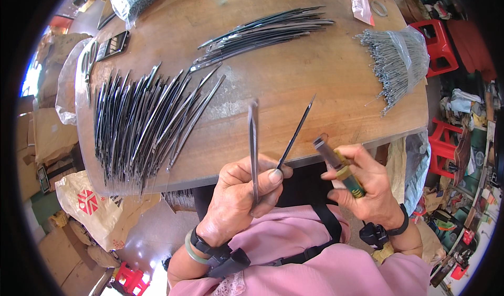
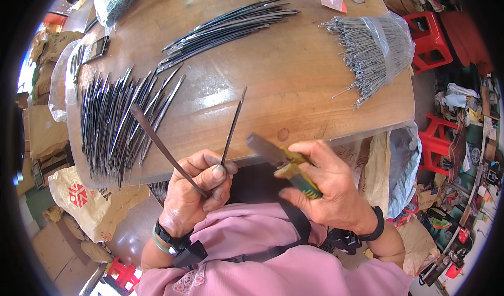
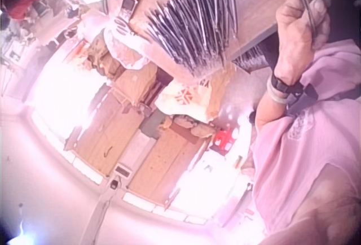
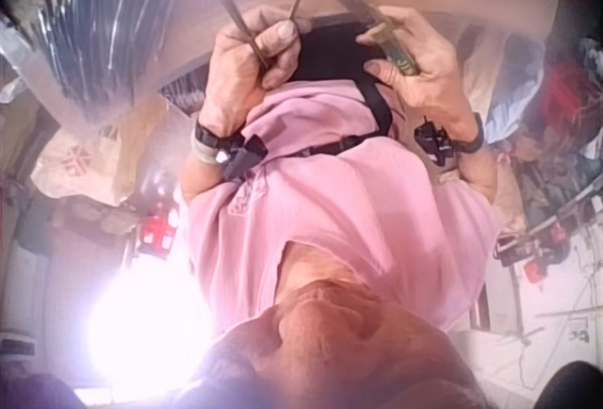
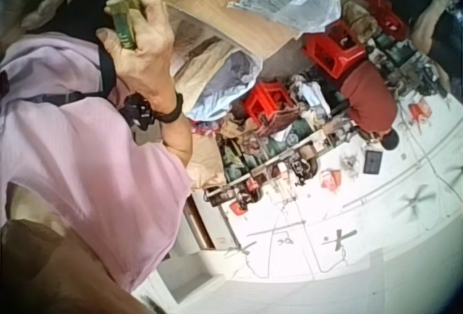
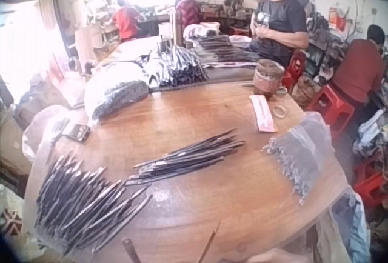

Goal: The person is picking up thin metal rods and using pliers to clip them. They sort the rods into different piles on a wooden table.

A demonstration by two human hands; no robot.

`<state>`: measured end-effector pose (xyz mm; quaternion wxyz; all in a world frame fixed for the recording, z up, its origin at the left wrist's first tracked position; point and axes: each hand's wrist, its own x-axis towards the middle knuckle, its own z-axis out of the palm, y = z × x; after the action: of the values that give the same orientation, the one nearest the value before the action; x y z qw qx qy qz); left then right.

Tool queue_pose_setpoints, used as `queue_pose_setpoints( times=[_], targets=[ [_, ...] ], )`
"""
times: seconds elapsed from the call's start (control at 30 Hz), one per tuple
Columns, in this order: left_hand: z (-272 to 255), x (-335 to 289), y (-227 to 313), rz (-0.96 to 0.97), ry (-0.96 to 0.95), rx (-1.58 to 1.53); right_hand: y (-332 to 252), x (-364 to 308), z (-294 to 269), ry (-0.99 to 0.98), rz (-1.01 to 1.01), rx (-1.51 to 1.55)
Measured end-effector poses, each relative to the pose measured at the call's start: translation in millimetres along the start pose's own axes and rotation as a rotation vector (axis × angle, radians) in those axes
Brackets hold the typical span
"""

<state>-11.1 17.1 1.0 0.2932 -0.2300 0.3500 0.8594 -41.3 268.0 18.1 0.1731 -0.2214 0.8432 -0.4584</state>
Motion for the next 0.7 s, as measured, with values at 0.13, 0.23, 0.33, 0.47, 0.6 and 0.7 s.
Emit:
queue_pose_setpoints(
  times=[0.13, 0.23, 0.33, 0.47, 0.6, 0.7],
  targets=[
    [5.3, -2.5, -2.4, -0.051, -0.031, -0.016, -7.5, 4.1, 1.1, 0.008, 0.249, 0.446],
    [9.2, -1.8, -9.4, -0.093, -0.091, -0.059, -4.0, 10.3, 13.1, 0.083, 0.338, 0.669],
    [11.8, 1.0, -17.1, -0.115, -0.12, -0.087, -5.7, 15.9, 28.5, 0.085, 0.393, 0.894],
    [10.8, 2.9, -20.5, -0.162, -0.115, -0.112, 1.1, 16.8, 33.2, -0.047, 0.335, 1.049],
    [9.4, 4.9, -23.1, -0.179, -0.078, -0.171, 1.4, 17.6, 35.0, -0.045, 0.396, 1.178],
    [7.6, 0.8, -17.4, -0.114, -0.023, -0.167, -7.0, 14.2, 25.8, 0.125, 0.297, 0.492]
  ],
)
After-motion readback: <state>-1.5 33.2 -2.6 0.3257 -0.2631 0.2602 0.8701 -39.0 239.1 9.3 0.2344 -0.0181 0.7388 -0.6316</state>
